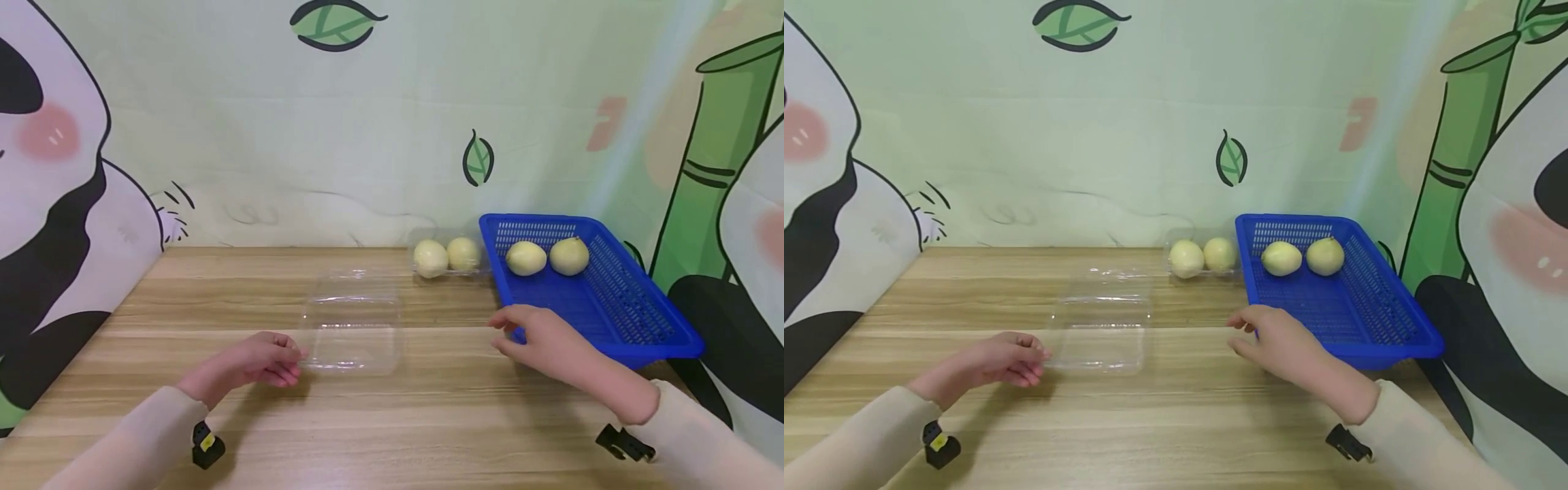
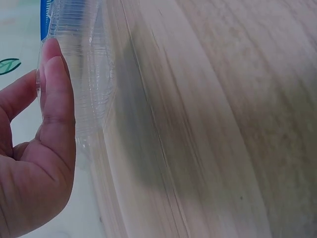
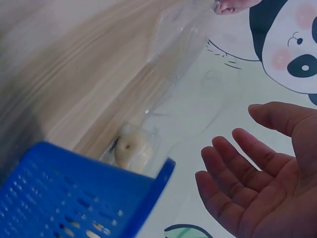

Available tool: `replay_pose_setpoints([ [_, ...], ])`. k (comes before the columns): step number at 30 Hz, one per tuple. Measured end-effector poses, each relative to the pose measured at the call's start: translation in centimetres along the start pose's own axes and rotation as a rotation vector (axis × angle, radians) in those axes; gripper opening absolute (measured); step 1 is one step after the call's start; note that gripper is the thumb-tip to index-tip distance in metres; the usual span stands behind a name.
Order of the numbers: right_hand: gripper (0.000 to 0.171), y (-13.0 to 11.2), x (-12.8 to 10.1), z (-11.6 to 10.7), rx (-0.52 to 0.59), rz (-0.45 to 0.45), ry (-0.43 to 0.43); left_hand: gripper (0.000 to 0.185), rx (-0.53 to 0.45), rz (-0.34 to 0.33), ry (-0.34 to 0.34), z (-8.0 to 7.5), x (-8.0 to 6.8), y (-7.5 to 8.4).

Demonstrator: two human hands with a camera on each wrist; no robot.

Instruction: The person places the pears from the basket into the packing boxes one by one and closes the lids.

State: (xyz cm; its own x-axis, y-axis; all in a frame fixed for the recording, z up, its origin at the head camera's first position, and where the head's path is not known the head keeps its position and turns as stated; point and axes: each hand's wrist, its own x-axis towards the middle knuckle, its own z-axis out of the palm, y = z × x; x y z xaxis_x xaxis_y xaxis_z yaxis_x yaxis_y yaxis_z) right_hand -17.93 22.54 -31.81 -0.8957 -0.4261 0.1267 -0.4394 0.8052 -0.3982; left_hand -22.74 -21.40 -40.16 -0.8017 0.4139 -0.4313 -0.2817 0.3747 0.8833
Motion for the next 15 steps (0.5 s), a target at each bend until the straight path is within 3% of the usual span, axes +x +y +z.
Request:
replay_pose_setpoints([
  [15, 0.022, 0.6, 0.2, -3.1, -0.01, 0.015, 0.026, 0.018, -0.015, -0.001, -0.007, 1.1, 0.3, 0.1],
])
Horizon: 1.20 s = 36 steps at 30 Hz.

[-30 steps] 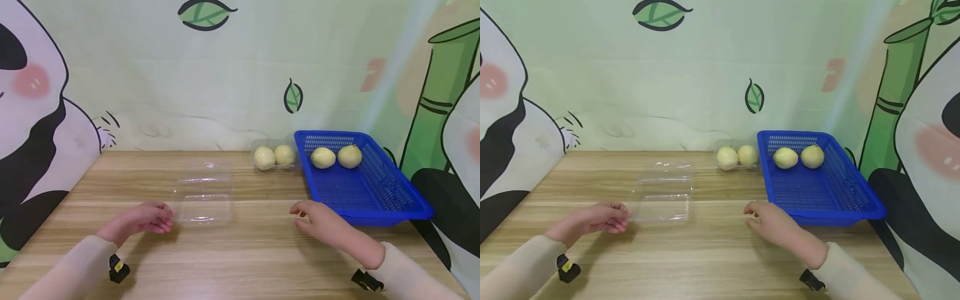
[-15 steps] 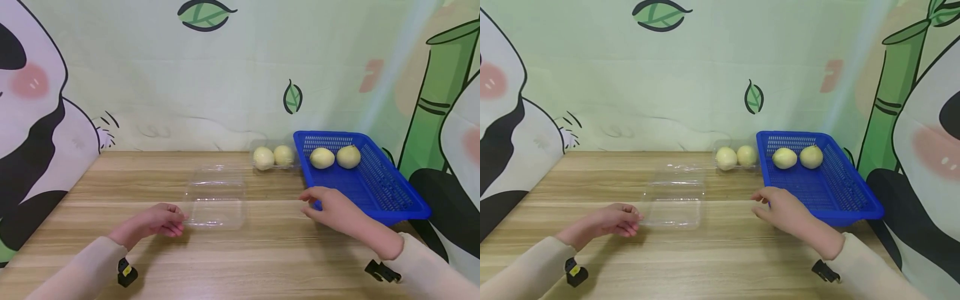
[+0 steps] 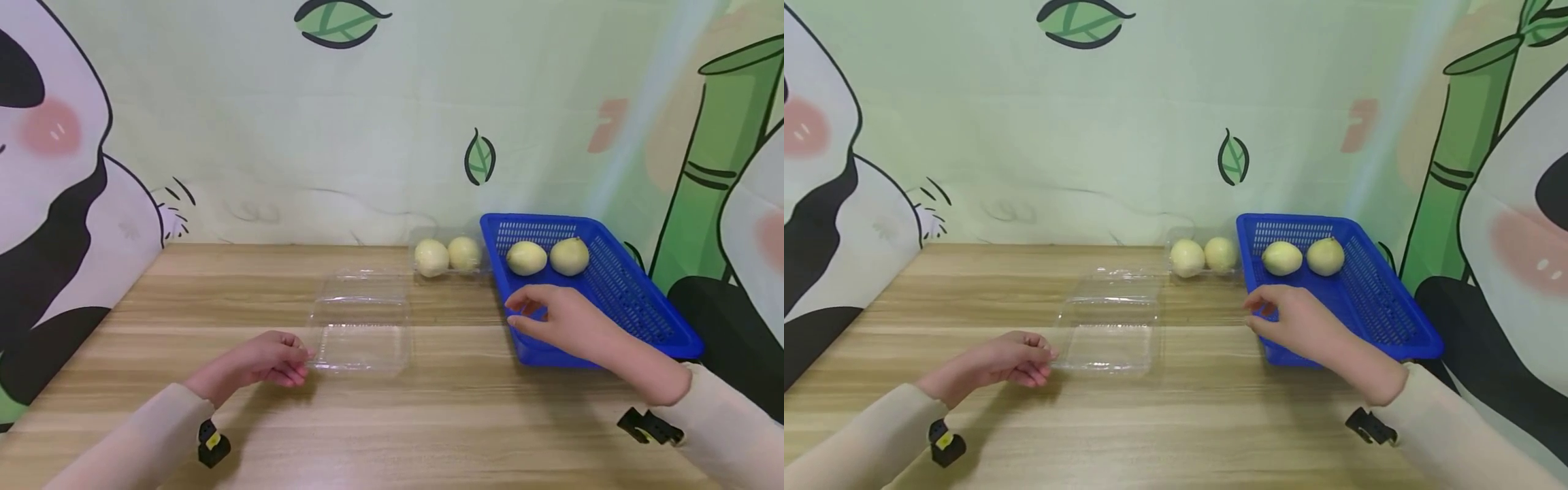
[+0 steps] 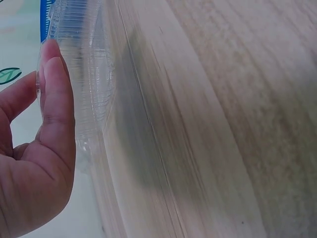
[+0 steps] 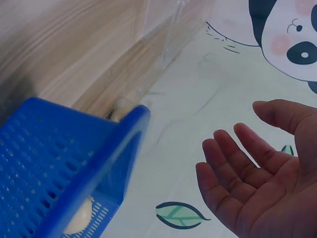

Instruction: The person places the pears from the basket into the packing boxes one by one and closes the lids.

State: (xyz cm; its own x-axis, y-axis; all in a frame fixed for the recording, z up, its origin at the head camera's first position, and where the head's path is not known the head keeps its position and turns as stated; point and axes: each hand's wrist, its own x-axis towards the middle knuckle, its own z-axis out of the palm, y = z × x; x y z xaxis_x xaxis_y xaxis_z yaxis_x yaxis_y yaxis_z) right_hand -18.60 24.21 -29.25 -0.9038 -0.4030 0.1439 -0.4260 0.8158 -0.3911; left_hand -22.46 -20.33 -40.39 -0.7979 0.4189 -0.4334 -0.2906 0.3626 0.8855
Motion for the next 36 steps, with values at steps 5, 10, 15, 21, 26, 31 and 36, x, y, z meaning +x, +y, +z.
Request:
replay_pose_setpoints([
  [5, 0.025, 0.2, 0.3, -1.3, -0.009, 0.037, -0.021, 0.018, 0.014, -0.011, -0.006, 0.1, 0.0, 0.3],
  [10, 0.029, 0.8, 1.1, -2.9, -0.027, 0.055, -0.054, 0.017, 0.023, -0.01, -0.014, 0.3, -0.2, 0.5],
  [15, 0.034, 1.9, 1.9, -4.8, -0.072, 0.081, -0.083, 0.016, 0.022, -0.016, -0.013, 0.4, -0.2, 0.5],
  [21, 0.037, 2.9, 3.0, -6.6, -0.068, 0.135, -0.085, 0.016, 0.017, -0.015, -0.02, 0.4, -0.2, 0.7],
  [26, 0.042, 3.8, 3.9, -8.0, -0.048, 0.161, -0.107, 0.015, 0.005, -0.017, -0.034, 0.4, -0.2, 0.6],
  [31, 0.05, 4.8, 4.7, -9.3, -0.05, 0.201, -0.112, 0.015, 0.0, -0.014, -0.046, 0.5, -0.3, 0.5],
  [36, 0.057, 5.9, 5.6, -10.3, -0.061, 0.248, -0.093, 0.014, -0.006, -0.015, -0.048, 0.5, -0.4, 0.4],
])
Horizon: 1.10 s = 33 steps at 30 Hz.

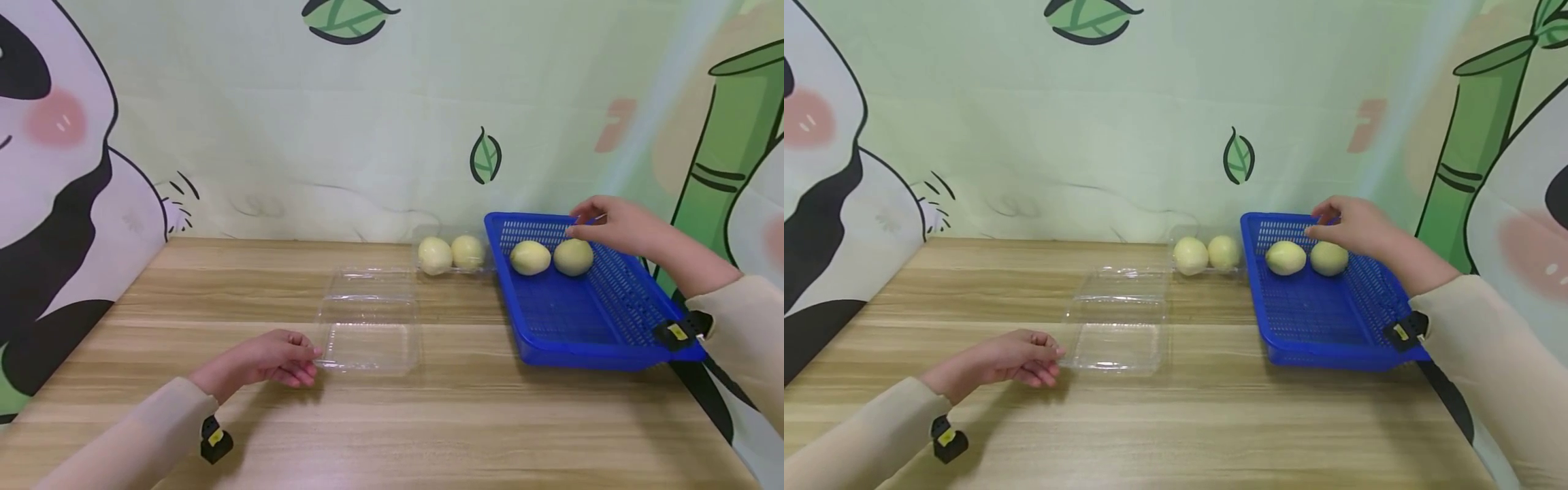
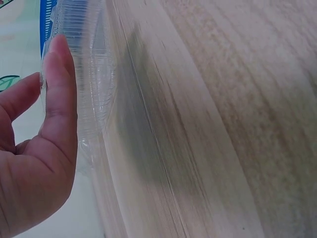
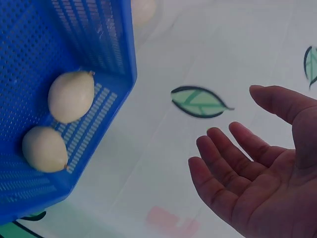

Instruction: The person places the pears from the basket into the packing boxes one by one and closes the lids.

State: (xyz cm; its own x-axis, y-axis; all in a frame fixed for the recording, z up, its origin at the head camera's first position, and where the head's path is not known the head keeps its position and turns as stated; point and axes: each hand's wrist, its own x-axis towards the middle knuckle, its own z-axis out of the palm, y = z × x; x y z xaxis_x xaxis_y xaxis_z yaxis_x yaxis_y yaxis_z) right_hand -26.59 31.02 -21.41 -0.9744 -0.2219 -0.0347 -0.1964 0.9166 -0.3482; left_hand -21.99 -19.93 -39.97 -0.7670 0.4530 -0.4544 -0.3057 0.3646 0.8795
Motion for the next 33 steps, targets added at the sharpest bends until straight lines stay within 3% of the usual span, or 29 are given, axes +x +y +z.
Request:
replay_pose_setpoints([
  [14, 0.072, 3.3, 2.4, -0.7, 0.019, 0.114, 0.011, 0.011, -0.074, -0.004, -0.064, -0.3, -0.3, -0.4],
  [22, 0.077, 5.7, 4.1, 0.5, 0.056, 0.171, 0.025, 0.016, -0.077, 0.019, -0.091, -0.5, -0.4, -0.4],
  [33, 0.081, 8.2, 5.9, 2.5, 0.091, 0.229, 0.013, 0.017, -0.081, 0.009, -0.067, -0.4, -0.5, -0.4],
])
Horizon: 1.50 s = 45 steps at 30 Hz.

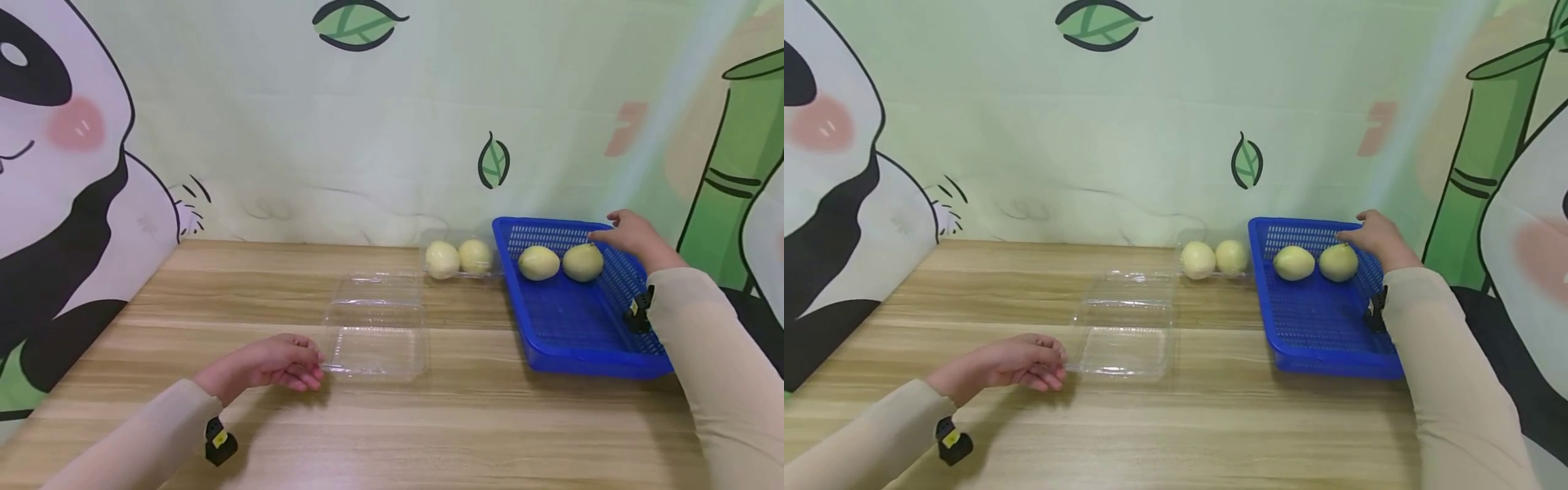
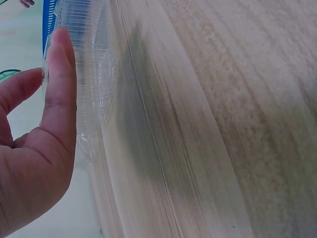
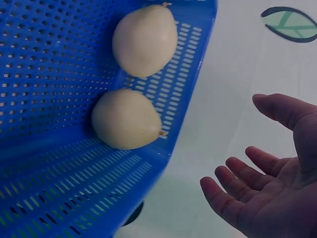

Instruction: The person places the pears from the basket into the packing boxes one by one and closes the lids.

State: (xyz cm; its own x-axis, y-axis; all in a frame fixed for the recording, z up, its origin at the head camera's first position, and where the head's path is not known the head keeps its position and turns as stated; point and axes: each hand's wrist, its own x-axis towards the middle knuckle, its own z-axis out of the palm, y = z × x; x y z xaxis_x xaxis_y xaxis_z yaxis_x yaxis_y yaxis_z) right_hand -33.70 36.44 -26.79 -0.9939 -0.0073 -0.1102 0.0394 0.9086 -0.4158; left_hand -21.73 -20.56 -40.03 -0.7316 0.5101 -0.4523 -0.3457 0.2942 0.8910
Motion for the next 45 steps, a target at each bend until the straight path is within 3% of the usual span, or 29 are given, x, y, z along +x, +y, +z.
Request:
replay_pose_setpoints([
  [28, 0.091, 3.7, 3.9, 4.4, 0.106, 0.119, -0.004, 0.015, 0.0, -0.004, 0.005, 0.0, -0.1, -0.3],
  [39, 0.094, 4.3, 4.1, 5.9, 0.124, 0.219, -0.005, 0.008, -0.005, -0.021, 0.008, 0.0, 0.1, -0.4],
  [45, 0.094, 4.7, 4.6, 6.7, 0.142, 0.216, 0.016, 0.008, 0.007, -0.016, 0.007, 0.0, 0.1, -0.3],
])
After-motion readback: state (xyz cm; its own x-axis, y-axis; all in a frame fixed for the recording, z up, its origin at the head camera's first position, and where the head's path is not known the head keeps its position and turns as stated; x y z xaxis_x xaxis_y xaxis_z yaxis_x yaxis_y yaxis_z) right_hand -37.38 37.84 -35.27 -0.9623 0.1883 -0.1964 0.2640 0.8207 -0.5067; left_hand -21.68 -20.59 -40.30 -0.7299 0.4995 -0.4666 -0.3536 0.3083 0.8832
